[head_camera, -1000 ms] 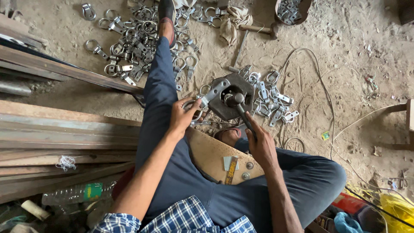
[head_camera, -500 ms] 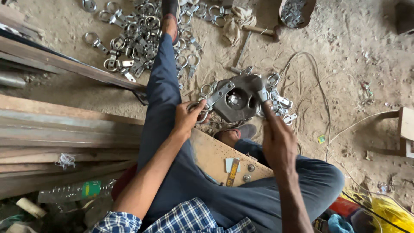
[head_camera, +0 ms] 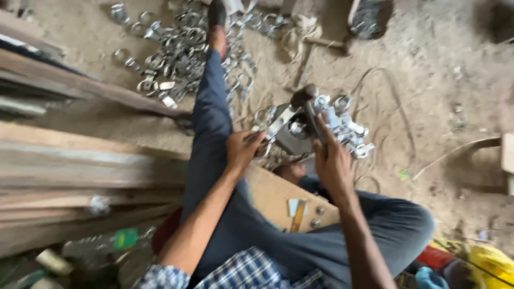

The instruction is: The person sits with a metal jig between their legs and uses a hammer to assemble metal shackles by inserting pins and striking them.

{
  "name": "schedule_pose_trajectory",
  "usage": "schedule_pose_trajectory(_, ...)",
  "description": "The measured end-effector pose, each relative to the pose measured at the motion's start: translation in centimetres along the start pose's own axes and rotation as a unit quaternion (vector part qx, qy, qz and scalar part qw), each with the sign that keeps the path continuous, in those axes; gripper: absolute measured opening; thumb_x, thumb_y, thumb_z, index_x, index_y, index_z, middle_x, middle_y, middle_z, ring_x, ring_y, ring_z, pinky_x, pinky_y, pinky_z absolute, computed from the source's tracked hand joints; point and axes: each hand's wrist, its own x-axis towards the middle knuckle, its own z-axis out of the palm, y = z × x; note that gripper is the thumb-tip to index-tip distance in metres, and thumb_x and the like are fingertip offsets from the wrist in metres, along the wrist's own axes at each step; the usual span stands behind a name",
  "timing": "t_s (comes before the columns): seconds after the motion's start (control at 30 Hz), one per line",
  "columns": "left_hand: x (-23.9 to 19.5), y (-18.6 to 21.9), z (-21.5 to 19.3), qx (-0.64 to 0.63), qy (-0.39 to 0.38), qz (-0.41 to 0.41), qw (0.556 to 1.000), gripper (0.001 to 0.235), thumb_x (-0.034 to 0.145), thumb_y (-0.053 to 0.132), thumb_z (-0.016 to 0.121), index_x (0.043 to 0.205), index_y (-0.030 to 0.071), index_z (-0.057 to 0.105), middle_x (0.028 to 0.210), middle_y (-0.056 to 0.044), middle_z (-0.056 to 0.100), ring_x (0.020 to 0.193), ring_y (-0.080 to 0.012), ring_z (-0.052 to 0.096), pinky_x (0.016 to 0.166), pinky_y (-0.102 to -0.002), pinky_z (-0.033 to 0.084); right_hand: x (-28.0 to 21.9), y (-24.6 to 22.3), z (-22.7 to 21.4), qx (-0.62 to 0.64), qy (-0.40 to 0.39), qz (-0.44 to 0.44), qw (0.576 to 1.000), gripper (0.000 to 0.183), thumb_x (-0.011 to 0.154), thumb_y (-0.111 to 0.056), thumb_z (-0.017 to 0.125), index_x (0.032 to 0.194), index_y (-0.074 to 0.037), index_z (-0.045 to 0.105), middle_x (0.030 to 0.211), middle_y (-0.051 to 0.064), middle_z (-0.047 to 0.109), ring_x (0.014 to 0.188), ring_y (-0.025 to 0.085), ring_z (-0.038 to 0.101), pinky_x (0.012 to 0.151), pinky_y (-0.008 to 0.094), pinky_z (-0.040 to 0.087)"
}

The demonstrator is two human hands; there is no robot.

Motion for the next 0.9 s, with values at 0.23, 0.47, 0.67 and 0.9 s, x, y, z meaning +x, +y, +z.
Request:
schedule_pose_trajectory(0.23, -0.7, 1.5, -0.5, 0.036, 0.040, 0.019, 0.998, 0.034, 0.084, 0.029, 0.084, 0.090, -0.003, 0.077, 0.070, -0.007, 0.075, 0.057, -0.0130, 0.069, 0.051, -0.030, 0.053, -5.0, 2.5, 0.9, 0.057, 0.049, 0.091, 0.993, 0.055, 0.102, -0.013, 0.059, 0.156, -0.019, 0.047, 0.062, 0.009, 0.053, 0.049, 0.014, 0.040, 0.045, 0.036, 0.033)
schedule_pose_trajectory(0.47, -1.9, 3.3, 0.0, 0.185, 0.097, 0.159, 0.965, 0.036, 0.085, 0.033, 0.084, 0.092, -0.002, 0.076, 0.074, -0.017, 0.073, 0.067, -0.0296, 0.074, 0.060, -0.039, 0.055, -7.4, 6.3, 3.0, 0.087, 0.088, 0.024, 0.992, 0.052, 0.107, -0.012, 0.059, 0.158, -0.015, 0.046, 0.080, 0.012, 0.056, 0.063, 0.012, 0.045, 0.056, 0.034, 0.038)
schedule_pose_trajectory(0.67, -2.3, 3.7, -0.2, 0.256, 0.068, 0.208, 0.942, 0.054, 0.081, 0.036, 0.086, 0.117, 0.001, 0.066, 0.108, -0.022, 0.072, 0.100, -0.0390, 0.069, 0.081, -0.045, 0.054, -7.1, 6.7, 3.0, 0.084, 0.049, 0.114, 0.989, 0.058, 0.100, -0.009, 0.061, 0.157, -0.014, 0.048, 0.061, 0.009, 0.048, 0.053, 0.014, 0.038, 0.049, 0.036, 0.033)
schedule_pose_trajectory(0.9, -2.7, 3.5, -0.5, 0.341, 0.023, 0.247, 0.907, 0.068, 0.072, 0.022, 0.086, 0.130, 0.001, 0.057, 0.124, -0.016, 0.059, 0.114, -0.0349, 0.062, 0.095, -0.044, 0.054, -7.1, 6.8, 3.2, 0.127, 0.074, 0.052, 0.988, 0.056, 0.101, -0.005, 0.059, 0.155, -0.012, 0.047, 0.090, 0.012, 0.071, 0.058, 0.009, 0.046, 0.048, 0.031, 0.040)
